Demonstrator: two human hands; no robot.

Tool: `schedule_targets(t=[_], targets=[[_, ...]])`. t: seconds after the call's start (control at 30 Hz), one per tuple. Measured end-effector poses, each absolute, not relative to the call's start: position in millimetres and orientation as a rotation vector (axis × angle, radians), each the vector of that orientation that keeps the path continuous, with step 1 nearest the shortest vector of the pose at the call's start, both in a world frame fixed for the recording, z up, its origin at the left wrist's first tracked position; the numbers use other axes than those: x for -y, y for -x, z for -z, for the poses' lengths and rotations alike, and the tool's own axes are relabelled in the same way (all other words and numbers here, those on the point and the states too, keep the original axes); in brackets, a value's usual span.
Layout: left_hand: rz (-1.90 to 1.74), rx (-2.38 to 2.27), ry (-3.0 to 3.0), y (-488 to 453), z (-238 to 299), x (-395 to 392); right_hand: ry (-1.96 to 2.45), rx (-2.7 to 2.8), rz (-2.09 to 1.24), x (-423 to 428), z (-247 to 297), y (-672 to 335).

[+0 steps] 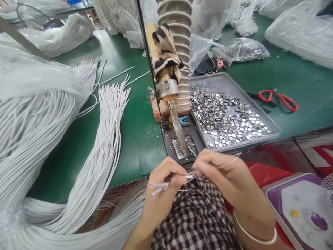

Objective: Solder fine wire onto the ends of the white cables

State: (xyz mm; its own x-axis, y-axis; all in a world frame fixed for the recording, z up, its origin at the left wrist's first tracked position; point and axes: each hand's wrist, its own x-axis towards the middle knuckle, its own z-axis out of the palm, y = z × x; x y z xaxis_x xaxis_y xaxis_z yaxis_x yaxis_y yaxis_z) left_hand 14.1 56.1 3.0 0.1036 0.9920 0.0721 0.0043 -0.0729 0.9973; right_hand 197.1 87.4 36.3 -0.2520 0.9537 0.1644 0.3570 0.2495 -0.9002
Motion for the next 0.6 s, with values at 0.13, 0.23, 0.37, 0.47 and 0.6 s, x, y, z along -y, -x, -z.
schedule_targets(t=[0.13, 0.23, 0.37, 0.47, 0.6], targets=[[-1.255, -1.087, -1.234, -17, 0, -59, 1.657, 1.727, -0.028, -127, -15, -219], [-1.275, -1.135, -1.211, -20, 1, -60, 1.687, 1.774, -0.006, -149, -1, -230], [-1.287, -1.187, -1.196, -21, 0, -61, 1.635, 1.758, -0.076, -143, -3, -227], [-1.246, -1.171, -1.162, -21, -3, -61, 1.491, 1.718, -0.271, -121, -16, -215], [-1.161, -1.182, -1.207, -23, -10, -63, 1.227, 1.616, -0.746, -97, -29, -195]])
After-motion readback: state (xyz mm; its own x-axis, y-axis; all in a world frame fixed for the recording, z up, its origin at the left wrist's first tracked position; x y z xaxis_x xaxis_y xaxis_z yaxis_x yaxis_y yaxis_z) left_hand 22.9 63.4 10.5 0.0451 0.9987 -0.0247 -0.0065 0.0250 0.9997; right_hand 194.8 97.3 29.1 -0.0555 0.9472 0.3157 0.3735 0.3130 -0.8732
